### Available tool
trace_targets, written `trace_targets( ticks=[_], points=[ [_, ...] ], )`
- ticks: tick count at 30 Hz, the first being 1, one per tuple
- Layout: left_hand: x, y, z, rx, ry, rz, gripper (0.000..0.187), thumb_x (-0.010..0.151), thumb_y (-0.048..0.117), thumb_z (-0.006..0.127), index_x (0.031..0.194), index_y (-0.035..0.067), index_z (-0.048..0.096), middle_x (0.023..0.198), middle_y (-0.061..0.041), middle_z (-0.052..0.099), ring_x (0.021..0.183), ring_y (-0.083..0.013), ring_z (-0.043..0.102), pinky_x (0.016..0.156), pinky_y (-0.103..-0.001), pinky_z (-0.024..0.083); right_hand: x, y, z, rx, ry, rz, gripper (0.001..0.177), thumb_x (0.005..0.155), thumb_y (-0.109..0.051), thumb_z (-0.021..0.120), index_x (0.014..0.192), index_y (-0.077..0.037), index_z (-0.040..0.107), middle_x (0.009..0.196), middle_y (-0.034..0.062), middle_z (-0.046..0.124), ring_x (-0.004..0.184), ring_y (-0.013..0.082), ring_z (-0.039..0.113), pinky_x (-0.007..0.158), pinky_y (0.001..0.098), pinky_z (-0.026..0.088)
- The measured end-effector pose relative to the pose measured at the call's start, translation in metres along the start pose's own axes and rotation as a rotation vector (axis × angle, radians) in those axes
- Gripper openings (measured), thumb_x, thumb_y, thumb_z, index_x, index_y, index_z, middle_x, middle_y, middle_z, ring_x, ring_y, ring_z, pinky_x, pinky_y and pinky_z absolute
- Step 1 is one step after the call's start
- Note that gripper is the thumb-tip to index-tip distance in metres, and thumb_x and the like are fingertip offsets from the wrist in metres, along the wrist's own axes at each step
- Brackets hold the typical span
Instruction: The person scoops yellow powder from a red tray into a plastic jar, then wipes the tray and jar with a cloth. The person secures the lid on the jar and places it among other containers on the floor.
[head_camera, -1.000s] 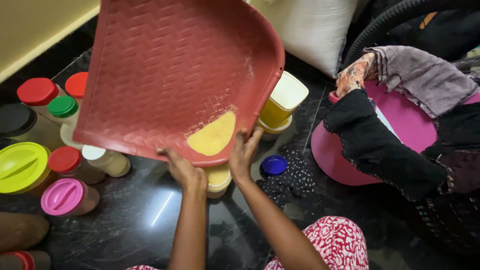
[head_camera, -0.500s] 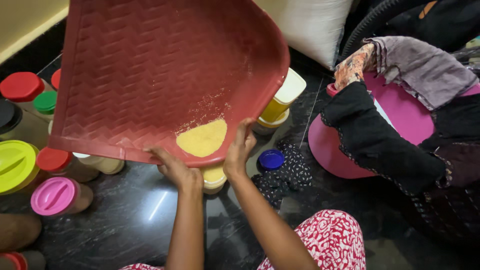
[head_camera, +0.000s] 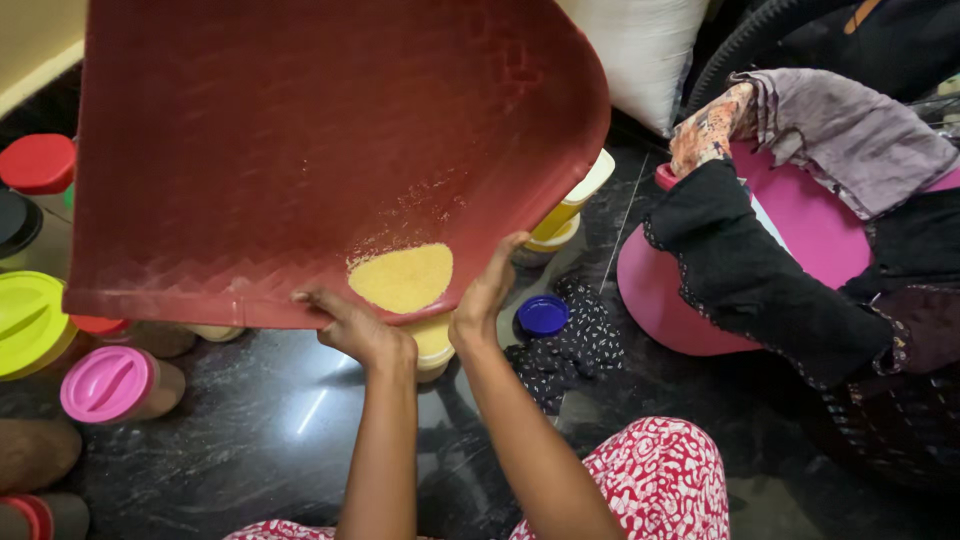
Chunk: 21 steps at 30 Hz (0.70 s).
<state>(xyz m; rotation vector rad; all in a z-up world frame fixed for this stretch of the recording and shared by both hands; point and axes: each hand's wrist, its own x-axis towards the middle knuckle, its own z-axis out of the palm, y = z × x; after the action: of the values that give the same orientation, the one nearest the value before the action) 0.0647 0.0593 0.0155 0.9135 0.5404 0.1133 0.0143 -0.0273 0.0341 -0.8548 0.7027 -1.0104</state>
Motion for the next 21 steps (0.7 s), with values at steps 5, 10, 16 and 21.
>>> trace_targets(
  ticks=[5, 10, 16, 21],
  points=[
    [0.0, 0.001, 0.001, -0.039, -0.111, -0.003, 0.056, 0.1, 0.046, 0.054, 0.135, 0.003, 0.052, 0.13, -0.003, 0.057, 0.114, -0.0142, 0.057, 0.099, -0.035, 0.051, -0.003, -0.011, 0.005, 0.111, -0.002, 0.081, 0.106, 0.088, -0.076, 0.042, 0.155, 0.005, 0.026, 0.162, 0.0177, 0.036, 0.147, 0.0297, 0.041, 0.119, 0.0418, 0.032],
    [0.002, 0.001, 0.002, -0.002, -0.128, -0.068, 0.069, 0.104, 0.058, 0.049, 0.139, -0.001, 0.054, 0.125, -0.011, 0.061, 0.105, -0.021, 0.053, 0.091, -0.039, 0.05, -0.006, 0.001, 0.004, 0.038, 0.142, -0.016, 0.107, 0.09, -0.075, 0.046, 0.162, -0.004, 0.01, 0.169, 0.0075, 0.013, 0.154, 0.0177, 0.017, 0.122, 0.0362, 0.017],
    [0.005, -0.004, -0.002, 0.018, -0.116, -0.117, 0.087, 0.095, 0.076, 0.038, 0.144, 0.006, 0.048, 0.145, -0.008, 0.058, 0.079, -0.02, 0.055, 0.051, -0.034, 0.036, -0.008, 0.003, 0.006, 0.058, 0.148, -0.087, 0.102, 0.092, -0.073, 0.049, 0.155, 0.006, 0.034, 0.157, 0.016, 0.039, 0.14, 0.0231, 0.037, 0.117, 0.0383, 0.03],
    [0.008, -0.01, -0.006, -0.048, -0.153, -0.073, 0.096, 0.096, 0.079, 0.04, 0.149, -0.001, 0.047, 0.116, -0.022, 0.042, 0.072, -0.0112, 0.048, 0.053, -0.025, 0.041, -0.011, 0.001, 0.008, 0.064, 0.124, -0.175, 0.1, 0.092, -0.07, 0.049, 0.157, 0.001, 0.022, 0.158, 0.0136, 0.035, 0.14, 0.0223, 0.038, 0.117, 0.0369, 0.029]
  ],
)
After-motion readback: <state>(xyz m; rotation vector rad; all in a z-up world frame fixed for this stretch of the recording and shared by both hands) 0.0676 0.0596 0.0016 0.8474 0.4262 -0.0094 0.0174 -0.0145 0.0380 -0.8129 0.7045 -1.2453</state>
